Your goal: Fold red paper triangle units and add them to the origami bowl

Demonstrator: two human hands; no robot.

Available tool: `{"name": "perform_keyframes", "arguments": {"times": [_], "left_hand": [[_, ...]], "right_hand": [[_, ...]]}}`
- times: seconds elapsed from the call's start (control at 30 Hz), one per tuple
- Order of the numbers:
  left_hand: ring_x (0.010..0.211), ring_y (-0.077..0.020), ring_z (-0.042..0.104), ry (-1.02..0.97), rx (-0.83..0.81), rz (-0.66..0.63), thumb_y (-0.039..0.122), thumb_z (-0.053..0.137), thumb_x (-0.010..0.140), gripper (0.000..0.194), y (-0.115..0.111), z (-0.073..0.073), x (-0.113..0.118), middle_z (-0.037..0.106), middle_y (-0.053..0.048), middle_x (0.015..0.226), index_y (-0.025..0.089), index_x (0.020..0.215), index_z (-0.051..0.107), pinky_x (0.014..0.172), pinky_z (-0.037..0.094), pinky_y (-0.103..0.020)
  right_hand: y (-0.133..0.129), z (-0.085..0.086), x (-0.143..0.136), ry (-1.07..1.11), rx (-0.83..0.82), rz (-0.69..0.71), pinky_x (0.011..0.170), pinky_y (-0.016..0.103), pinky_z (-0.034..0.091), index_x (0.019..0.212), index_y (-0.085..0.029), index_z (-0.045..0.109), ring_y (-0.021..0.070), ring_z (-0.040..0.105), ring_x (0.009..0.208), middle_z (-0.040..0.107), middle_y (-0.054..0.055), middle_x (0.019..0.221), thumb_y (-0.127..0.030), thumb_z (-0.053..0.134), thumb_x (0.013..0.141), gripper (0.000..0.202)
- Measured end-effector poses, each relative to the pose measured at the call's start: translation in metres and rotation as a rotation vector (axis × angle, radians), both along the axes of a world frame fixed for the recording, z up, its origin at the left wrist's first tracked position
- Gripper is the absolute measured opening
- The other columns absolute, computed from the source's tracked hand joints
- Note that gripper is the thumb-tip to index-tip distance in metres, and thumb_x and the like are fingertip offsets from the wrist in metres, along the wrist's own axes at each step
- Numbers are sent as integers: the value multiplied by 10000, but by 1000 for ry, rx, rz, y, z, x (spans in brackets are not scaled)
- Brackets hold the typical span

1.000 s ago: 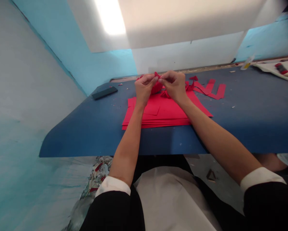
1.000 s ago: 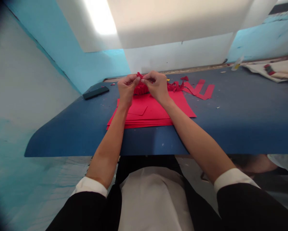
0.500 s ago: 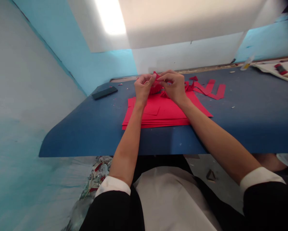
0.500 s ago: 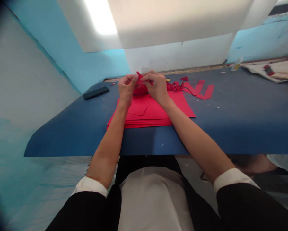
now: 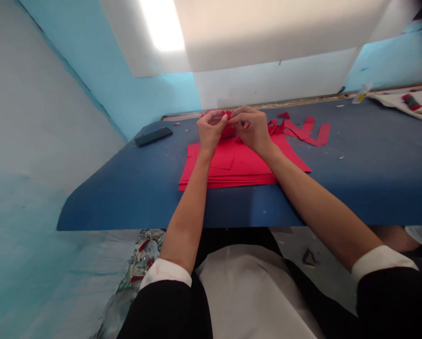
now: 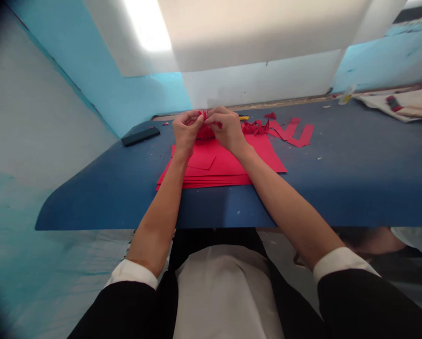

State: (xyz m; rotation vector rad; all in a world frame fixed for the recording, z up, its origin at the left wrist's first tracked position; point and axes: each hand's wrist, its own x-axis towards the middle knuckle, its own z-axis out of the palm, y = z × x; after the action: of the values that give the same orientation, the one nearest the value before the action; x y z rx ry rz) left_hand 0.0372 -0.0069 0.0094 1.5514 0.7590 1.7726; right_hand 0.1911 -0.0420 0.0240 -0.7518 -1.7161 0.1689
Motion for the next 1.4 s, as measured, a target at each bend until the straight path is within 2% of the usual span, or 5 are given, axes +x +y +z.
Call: {"name": "perform_keyframes", "arguments": {"times": [0.3, 0.67, 1.0, 1.23, 1.4], "left_hand": [[1025, -232, 786, -87, -133, -65, 382, 837, 889, 240, 3, 0, -2, 792, -51, 898, 205, 1045, 793, 927, 644, -377], [1020, -255, 747, -53, -62, -165, 738, 874, 771, 501, 2, -5, -7, 762, -15, 871, 342, 1056, 759, 950, 641, -511], [1009, -225, 787, 23, 5, -100, 435, 914, 831, 287, -1, -2, -2, 843, -41, 1066, 241, 1026, 831, 1007, 628, -443], [653, -151, 679, 78, 25, -14, 513, 839, 895, 345, -9, 4, -1, 725, 4, 680, 226, 721, 757, 707, 595, -301], [638, -153, 661, 74, -16, 35, 539, 753, 963, 481, -6, 3, 0, 638, 12, 592, 220, 619, 647, 669, 553, -277]], "right_hand": [[7, -5, 3, 60, 73, 19, 867, 442, 582, 745, -291, 734, 234, 722, 895, 771, 30, 944, -219, 708, 923, 194], [-1, -3, 1, 43, 45, -74, 741, 409, 542, 770, -314, 708, 220, 626, 750, 732, 39, 858, -430, 654, 973, 239], [10, -7, 1, 169, 128, -40, 651, 329, 469, 880, -220, 761, 159, 594, 669, 736, 29, 836, -147, 562, 865, 213], [13, -9, 0, 149, 47, -48, 723, 386, 562, 907, -278, 732, 212, 675, 752, 806, 33, 939, -231, 639, 900, 104], [14, -9, 0, 142, 33, -60, 735, 408, 561, 898, -288, 726, 223, 683, 799, 804, 48, 953, -407, 643, 957, 157]]}}
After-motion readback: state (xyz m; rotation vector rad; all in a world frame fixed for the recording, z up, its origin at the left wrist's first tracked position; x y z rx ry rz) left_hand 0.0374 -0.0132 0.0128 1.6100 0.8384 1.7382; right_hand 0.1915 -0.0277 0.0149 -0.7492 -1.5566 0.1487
